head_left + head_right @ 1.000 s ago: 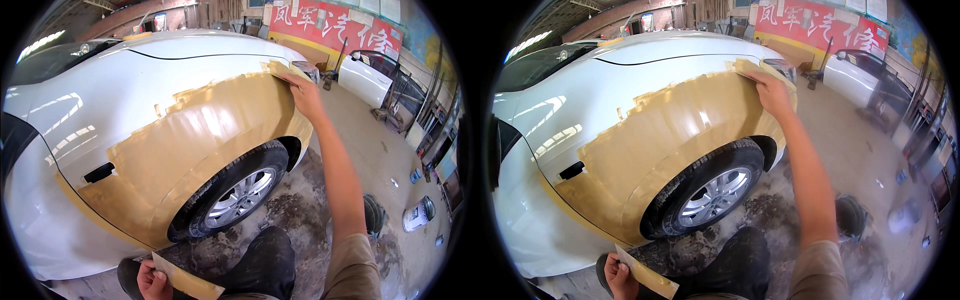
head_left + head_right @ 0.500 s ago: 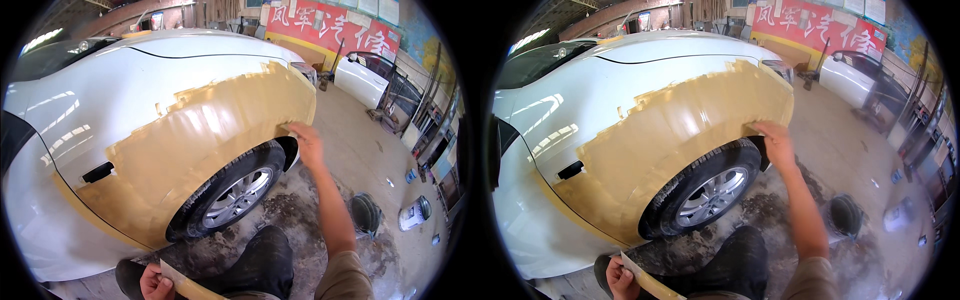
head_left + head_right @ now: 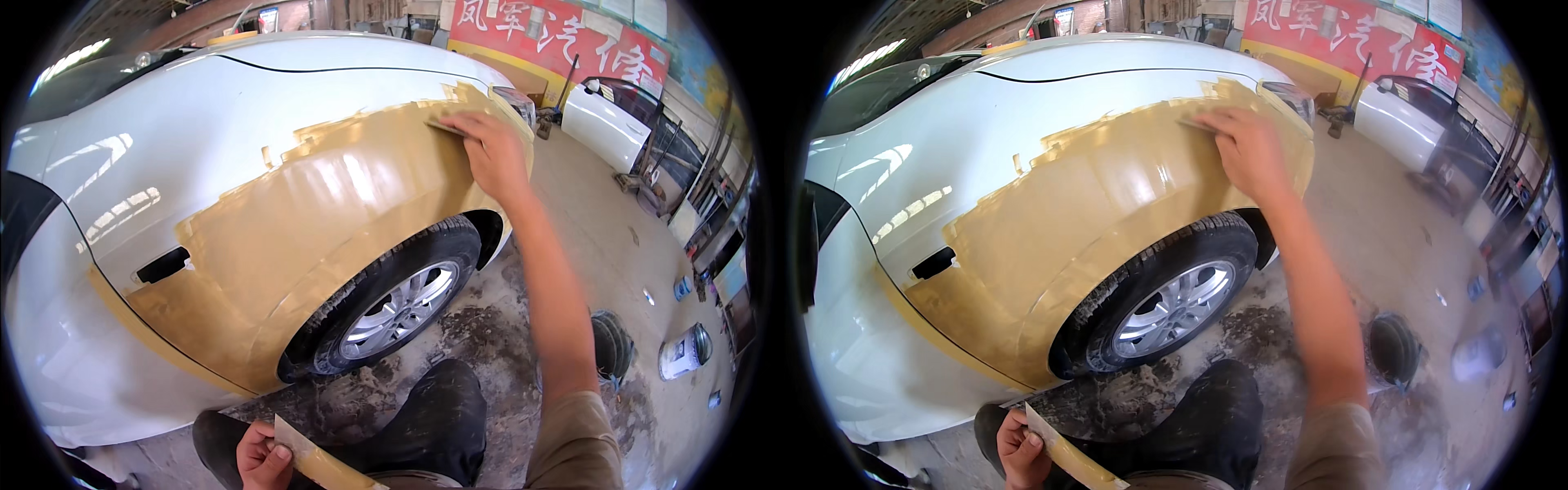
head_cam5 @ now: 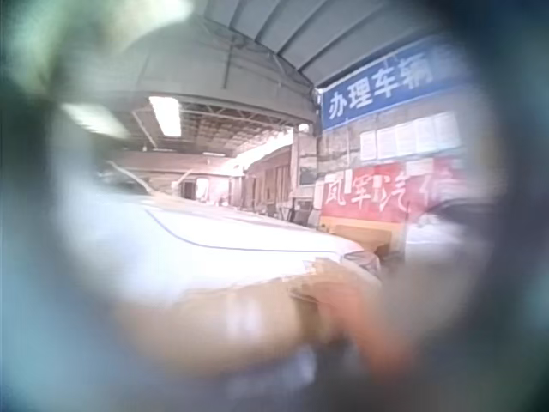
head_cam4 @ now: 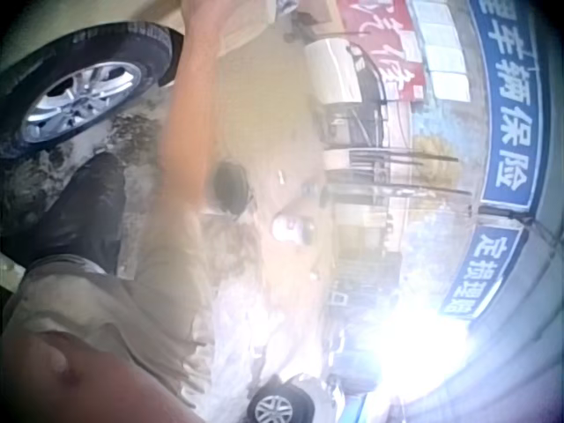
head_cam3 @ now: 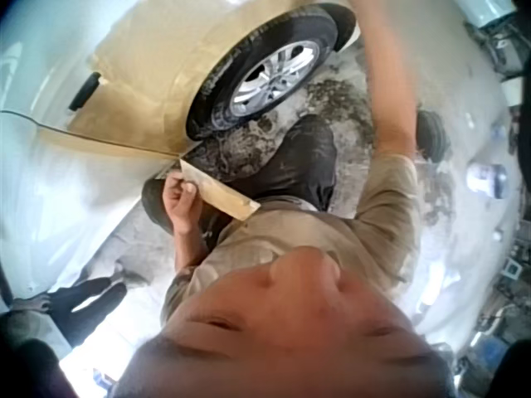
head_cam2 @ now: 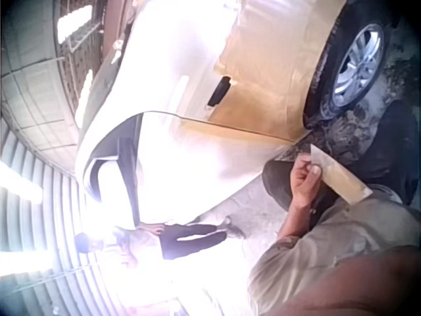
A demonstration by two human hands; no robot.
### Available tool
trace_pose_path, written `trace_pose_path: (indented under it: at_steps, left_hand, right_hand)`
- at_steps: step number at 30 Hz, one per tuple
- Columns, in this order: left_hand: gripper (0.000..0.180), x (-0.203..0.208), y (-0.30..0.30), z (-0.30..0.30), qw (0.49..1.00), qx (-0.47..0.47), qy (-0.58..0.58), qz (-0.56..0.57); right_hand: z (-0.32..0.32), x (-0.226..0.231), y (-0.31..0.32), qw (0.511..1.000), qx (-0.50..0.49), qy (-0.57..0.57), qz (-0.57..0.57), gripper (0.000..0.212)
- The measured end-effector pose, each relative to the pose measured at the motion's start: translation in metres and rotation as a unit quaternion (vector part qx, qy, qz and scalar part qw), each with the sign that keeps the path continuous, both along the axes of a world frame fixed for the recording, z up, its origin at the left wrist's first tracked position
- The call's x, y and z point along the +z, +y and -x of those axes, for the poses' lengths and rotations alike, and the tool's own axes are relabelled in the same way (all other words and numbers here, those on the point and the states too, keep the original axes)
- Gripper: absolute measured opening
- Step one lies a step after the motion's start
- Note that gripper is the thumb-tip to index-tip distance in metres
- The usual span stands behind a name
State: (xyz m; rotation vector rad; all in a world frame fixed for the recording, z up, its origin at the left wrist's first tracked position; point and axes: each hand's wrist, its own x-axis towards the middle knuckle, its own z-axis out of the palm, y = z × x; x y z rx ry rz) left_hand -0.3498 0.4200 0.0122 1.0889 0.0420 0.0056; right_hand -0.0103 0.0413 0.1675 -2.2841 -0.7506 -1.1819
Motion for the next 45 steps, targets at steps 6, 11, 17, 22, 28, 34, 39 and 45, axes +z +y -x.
trace_pose_path:
  at_steps: [6, 11, 17, 22, 28, 34, 39, 45]
  left_hand:
    - [0.023, -0.017, 0.002, -0.004, 0.998, 0.035, -0.053, -0.001]
    - [0.024, -0.006, -0.001, -0.008, 0.998, 0.028, -0.056, 0.006]
    - [0.019, 0.006, -0.007, -0.017, 0.998, -0.009, -0.052, 0.026]
    - [0.018, 0.005, -0.015, -0.02, 0.997, -0.037, -0.055, 0.035]
    - [0.018, -0.003, -0.007, -0.018, 0.998, -0.011, -0.056, 0.032]
    - [0.018, -0.003, -0.004, -0.019, 0.998, -0.023, -0.046, 0.045]
    - [0.017, -0.002, -0.005, -0.017, 0.997, -0.035, -0.026, 0.064]
    - [0.015, 0.0, -0.012, -0.016, 0.997, -0.059, -0.028, 0.049]
  right_hand:
    - [0.039, -0.072, 0.001, 0.997, -0.039, -0.057, -0.017, 0.038]
    - [0.064, -0.096, -0.007, 0.995, -0.062, -0.076, 0.019, 0.037]
    - [0.05, -0.013, 0.044, 0.992, -0.001, -0.125, 0.004, 0.035]
    - [0.019, 0.012, 0.073, 0.99, 0.018, -0.136, 0.043, 0.035]
    - [0.056, -0.045, 0.066, 0.991, -0.041, -0.117, 0.05, 0.037]
    - [0.094, -0.107, 0.044, 0.988, -0.073, -0.096, 0.092, 0.04]
    - [0.096, -0.061, 0.079, 0.99, -0.038, -0.126, 0.058, 0.038]
    - [0.054, -0.002, 0.123, 0.977, 0.037, -0.198, 0.07, 0.037]
